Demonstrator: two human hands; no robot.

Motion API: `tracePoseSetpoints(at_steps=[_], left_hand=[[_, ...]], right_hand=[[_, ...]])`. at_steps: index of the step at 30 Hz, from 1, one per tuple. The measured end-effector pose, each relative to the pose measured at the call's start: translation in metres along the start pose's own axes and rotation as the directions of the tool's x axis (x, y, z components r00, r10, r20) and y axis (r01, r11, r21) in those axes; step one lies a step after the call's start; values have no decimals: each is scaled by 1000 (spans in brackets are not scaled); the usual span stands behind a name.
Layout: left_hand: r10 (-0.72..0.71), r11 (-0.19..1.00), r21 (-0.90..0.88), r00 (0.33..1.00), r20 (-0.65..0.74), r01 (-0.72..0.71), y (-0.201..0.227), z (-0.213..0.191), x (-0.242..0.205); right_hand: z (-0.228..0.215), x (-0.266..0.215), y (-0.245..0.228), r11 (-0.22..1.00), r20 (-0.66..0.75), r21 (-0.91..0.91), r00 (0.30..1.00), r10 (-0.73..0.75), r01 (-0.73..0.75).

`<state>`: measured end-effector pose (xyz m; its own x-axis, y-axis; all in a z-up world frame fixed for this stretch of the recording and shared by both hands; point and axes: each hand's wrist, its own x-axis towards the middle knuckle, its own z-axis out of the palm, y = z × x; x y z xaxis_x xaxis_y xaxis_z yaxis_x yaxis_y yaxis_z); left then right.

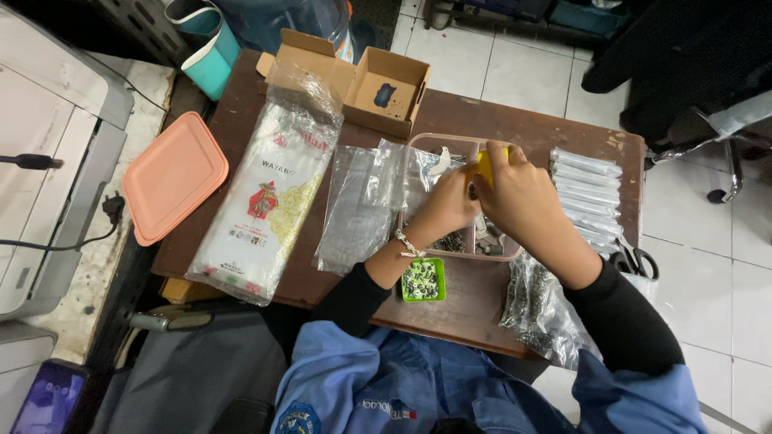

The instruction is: The person sorts small metal hardware pieces from a compartmentalized tray into small plastic bags. They handle the items by hand, placing them into bags and arranging the filled bags on the table.

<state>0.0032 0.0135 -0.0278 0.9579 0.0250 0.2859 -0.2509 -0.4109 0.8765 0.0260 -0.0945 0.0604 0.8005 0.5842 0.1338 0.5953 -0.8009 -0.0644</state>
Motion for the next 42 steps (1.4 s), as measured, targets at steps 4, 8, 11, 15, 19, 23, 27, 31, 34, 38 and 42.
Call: tracePoseSetpoints(at_steps=[4, 8, 11, 15, 19, 23, 27, 31, 34, 38, 42], left_hand=[[35, 999, -27, 999, -18, -36, 3, -4, 2], [68, 994, -89, 997, -29, -71, 16, -13, -5], [98, 992, -76, 993, -60, -103, 11, -14, -2], [133, 981, -125, 981, -139, -151, 3, -13, -2], [98, 977, -174, 982, -163, -127, 50, -40, -15], [62, 943, -309, 979, -192, -120, 55, -44, -16], [95, 872, -452, 971, -218, -187, 82, -52, -20], [109, 807, -547, 967, -232, -222, 102, -53, -25], [26, 665, -722, 972, -235, -193, 114, -49, -29], [55, 551, -801, 968, -245, -234, 125, -31, -30], [257, 623, -674, 918, -303, -397, 108, -29, -28]], right_hand=[[-12, 0, -6, 1000, 13, 19, 1000, -10, 10], [-17, 0, -3, 996, -102, 59, 993, -57, 63], [-25, -3, 7, 976, -189, 199, 981, -51, 89], [-41, -16, 27, 860, -241, 510, 956, 167, -22], [-48, -51, 32, 830, -65, 545, 982, 180, -116], [13, -106, 34, 922, 257, 264, 942, 216, -283], [71, -130, 23, 935, 408, -63, 846, 344, -350], [62, -128, 11, 918, 362, 2, 856, 369, -396], [6, -115, -1, 949, 342, -11, 891, 300, -315], [3, -66, 1, 859, -231, 505, 972, 44, 82], [24, -36, 28, 676, -301, 698, 953, -22, 236]])
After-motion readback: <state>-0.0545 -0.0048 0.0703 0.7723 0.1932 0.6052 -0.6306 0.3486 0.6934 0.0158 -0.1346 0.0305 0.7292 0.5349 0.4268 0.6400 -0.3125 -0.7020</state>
